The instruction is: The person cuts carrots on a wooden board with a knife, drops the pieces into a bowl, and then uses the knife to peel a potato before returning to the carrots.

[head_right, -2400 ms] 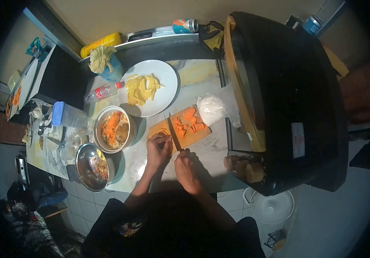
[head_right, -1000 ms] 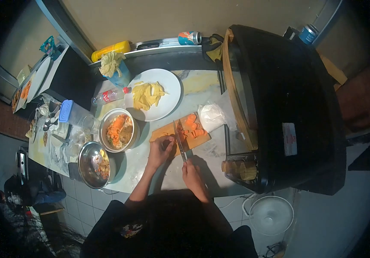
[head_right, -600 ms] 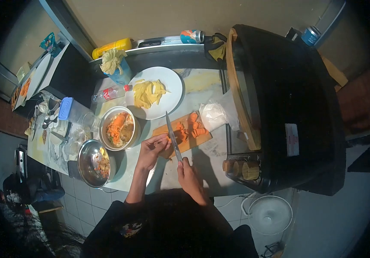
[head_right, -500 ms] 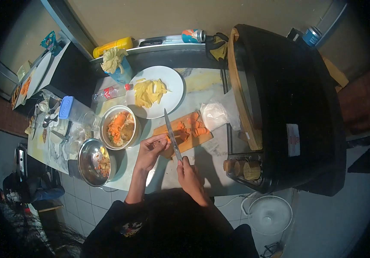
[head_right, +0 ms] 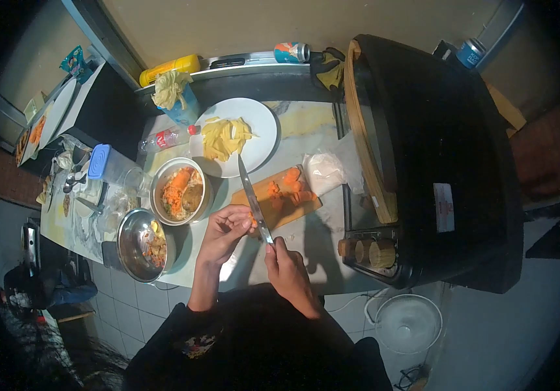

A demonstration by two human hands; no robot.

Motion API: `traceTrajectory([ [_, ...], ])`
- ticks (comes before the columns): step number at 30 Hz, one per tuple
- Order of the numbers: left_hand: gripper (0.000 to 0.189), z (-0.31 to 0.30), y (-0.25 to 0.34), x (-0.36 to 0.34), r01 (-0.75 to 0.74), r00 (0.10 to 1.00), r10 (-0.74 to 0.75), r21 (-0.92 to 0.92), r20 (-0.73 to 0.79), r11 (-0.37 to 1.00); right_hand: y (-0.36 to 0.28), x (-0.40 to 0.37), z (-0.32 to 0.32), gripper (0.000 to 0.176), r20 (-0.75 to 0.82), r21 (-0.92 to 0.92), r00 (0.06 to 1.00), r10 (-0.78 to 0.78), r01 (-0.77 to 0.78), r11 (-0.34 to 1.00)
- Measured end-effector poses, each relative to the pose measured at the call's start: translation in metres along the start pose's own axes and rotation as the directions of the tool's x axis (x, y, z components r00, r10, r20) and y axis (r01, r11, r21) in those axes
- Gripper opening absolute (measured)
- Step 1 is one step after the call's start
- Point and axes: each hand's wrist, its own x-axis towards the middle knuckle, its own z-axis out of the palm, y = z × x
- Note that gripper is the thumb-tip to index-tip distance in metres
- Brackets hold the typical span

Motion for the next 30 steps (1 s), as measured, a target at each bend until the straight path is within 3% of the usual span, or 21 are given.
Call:
traceTrajectory([
  [6,0.021,0.002,-0.005,-0.003,-0.035,0.999,0.035,0.005,0.034,0.999,-0.01,0.0,-0.006,0.016,0.055,0.036,0.998,0.038,-0.04,0.999],
  [24,0.012,0.011,-0.012,-0.004,-0.035,0.999,0.035,-0.103,-0.001,0.994,-0.011,-0.001,-0.001,0.016,-0.064,0.109,0.996,-0.056,0.063,0.992],
  [26,0.016,0.007,-0.017,-0.003,-0.069,0.996,0.078,-0.187,0.042,0.98,-0.01,-0.002,0.0,0.016,-0.082,0.128,0.995,-0.064,0.075,0.989],
  [30,0.009,0.015,-0.014,-0.006,-0.047,0.999,0.046,-0.125,-0.015,0.991,-0.011,-0.001,-0.002,0.015,-0.069,0.139,0.996,-0.062,0.071,0.988],
])
